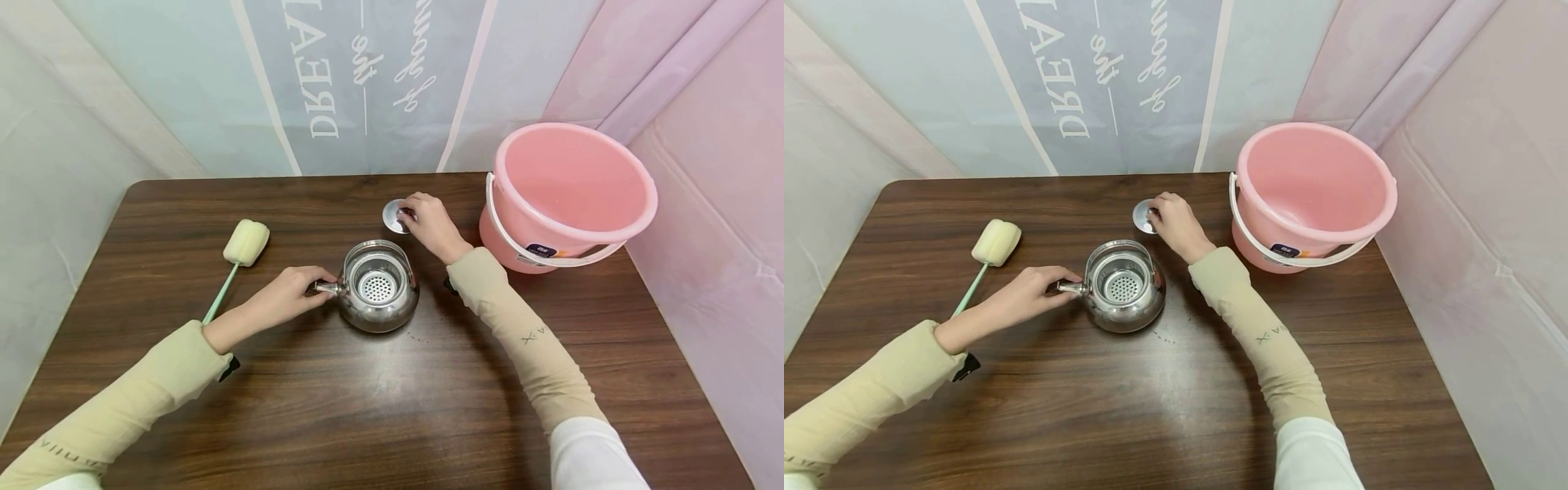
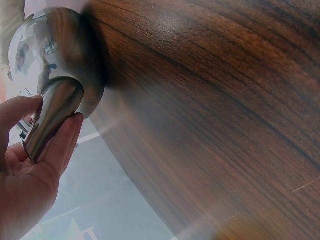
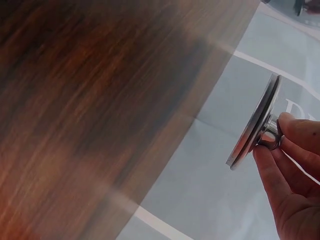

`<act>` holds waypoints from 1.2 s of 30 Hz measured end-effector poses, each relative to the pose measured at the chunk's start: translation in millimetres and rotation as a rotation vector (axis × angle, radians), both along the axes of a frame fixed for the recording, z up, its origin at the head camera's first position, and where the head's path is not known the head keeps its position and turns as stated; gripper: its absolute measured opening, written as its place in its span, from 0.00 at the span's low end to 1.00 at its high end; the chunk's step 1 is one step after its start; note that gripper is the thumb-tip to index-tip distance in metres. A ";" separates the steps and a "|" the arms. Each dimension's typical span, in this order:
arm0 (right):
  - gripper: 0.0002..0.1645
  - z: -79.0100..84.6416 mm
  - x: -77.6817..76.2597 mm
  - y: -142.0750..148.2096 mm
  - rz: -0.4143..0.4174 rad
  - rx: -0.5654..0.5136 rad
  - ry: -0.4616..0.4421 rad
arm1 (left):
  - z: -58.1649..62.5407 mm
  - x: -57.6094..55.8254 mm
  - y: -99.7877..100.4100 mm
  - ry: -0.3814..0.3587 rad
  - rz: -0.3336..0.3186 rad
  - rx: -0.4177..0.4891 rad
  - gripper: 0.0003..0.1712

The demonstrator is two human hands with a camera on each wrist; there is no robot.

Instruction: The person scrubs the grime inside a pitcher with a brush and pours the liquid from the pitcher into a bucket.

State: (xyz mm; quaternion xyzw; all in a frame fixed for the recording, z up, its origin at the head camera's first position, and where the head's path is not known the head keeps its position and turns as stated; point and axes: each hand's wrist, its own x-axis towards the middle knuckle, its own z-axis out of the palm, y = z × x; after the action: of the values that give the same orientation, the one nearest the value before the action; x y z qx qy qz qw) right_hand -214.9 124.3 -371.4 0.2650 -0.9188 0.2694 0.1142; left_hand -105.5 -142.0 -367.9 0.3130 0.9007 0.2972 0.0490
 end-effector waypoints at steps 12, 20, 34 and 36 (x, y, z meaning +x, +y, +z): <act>0.12 -5.6 -4.0 -5.5 -0.016 0.018 -0.083 | -0.2 -0.3 -0.3 -0.008 0.001 -0.008 0.11; 0.13 -11.7 -9.2 -7.7 -0.025 0.033 -0.135 | -0.7 -0.1 -0.3 -0.009 -0.001 -0.006 0.11; 0.12 -21.1 -13.9 -7.7 -0.039 0.066 -0.165 | -1.5 0.4 0.4 0.009 -0.003 -0.004 0.11; 0.12 -21.6 -14.4 -7.4 -0.042 0.070 -0.173 | -1.4 0.4 0.4 0.008 -0.001 -0.003 0.11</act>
State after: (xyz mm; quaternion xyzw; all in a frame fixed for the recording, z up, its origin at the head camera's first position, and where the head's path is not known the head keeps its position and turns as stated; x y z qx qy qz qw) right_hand -229.3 116.9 -393.1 0.2251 -0.9394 0.2566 0.0310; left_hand -105.1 -141.6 -369.2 0.3147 0.9011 0.2947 0.0460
